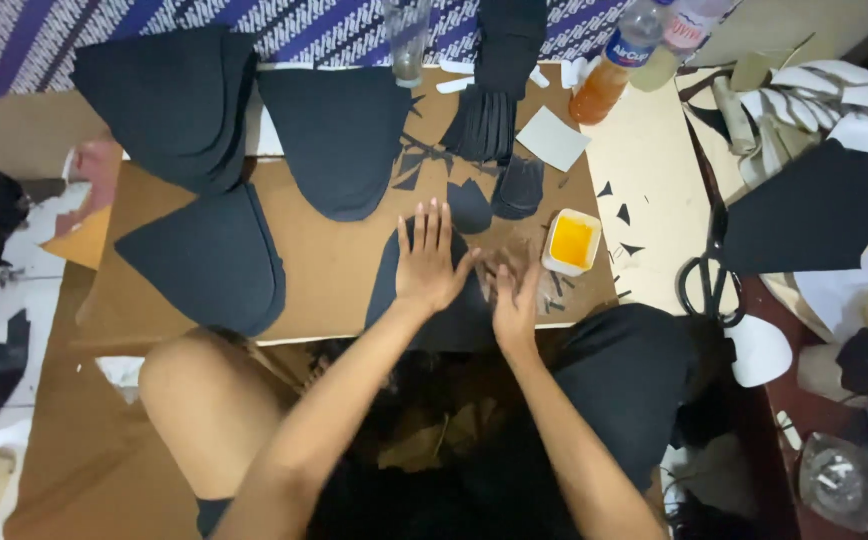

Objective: Applying glue to small leather cutouts and assembling them onto larger leather components.

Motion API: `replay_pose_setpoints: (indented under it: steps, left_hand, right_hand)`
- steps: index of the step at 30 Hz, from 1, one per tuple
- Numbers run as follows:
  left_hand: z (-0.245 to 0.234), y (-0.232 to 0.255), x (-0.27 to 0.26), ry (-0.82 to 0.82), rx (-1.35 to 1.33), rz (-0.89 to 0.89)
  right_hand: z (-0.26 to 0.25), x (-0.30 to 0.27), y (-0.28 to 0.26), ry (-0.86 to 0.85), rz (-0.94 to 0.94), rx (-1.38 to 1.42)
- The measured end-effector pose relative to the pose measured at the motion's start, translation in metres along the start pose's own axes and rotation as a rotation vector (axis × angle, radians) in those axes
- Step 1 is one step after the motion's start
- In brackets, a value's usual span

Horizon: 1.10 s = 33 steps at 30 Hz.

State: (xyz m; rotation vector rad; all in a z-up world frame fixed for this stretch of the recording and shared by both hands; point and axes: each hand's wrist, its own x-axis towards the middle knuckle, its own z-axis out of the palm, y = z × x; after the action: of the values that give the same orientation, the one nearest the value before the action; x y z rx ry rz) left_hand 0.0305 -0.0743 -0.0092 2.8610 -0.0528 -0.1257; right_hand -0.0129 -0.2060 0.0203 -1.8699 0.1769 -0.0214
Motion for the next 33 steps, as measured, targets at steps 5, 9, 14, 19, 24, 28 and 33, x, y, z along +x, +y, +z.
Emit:
replay_pose_setpoints:
  steps: [5, 9, 14, 19, 24, 28, 33]
  left_hand:
    - [-0.041, -0.001, 0.034, 0.426, -0.064, 0.025]
    - [-0.133, 0.03, 0.034, 0.863, -0.198, 0.092]
    - [-0.011, 0.002, -0.002, 0.621, -0.086, 0.18]
    - [0.031, -0.004, -0.018, 0.28, 0.012, 0.078]
    - [0.008, -0.007, -0.004, -0.068, -0.189, -0.003]
    - [-0.008, -0.031, 0.0, -0.055, -0.496, -0.039]
    - [0.047, -0.066, 0.005, 0.393, -0.004, -0.33]
  right_hand:
    - [-0.002, -0.001, 0.013, 0.018, -0.158, 0.0]
    - [-0.008, -0.004, 0.005, 0.026, -0.252, 0.082]
    - [-0.014, 0.004, 0.016, 0.079, -0.257, 0.129]
    - [-0.025, 0.002, 0.036, 0.076, -0.197, 0.188]
    - [-0.019, 0.006, 0.007, 0.095, -0.24, 0.119]
    - [-0.014, 0.006, 0.007, 0.048, -0.27, 0.122]
    - [-0.01, -0.004, -0.018, 0.033, -0.02, -0.054]
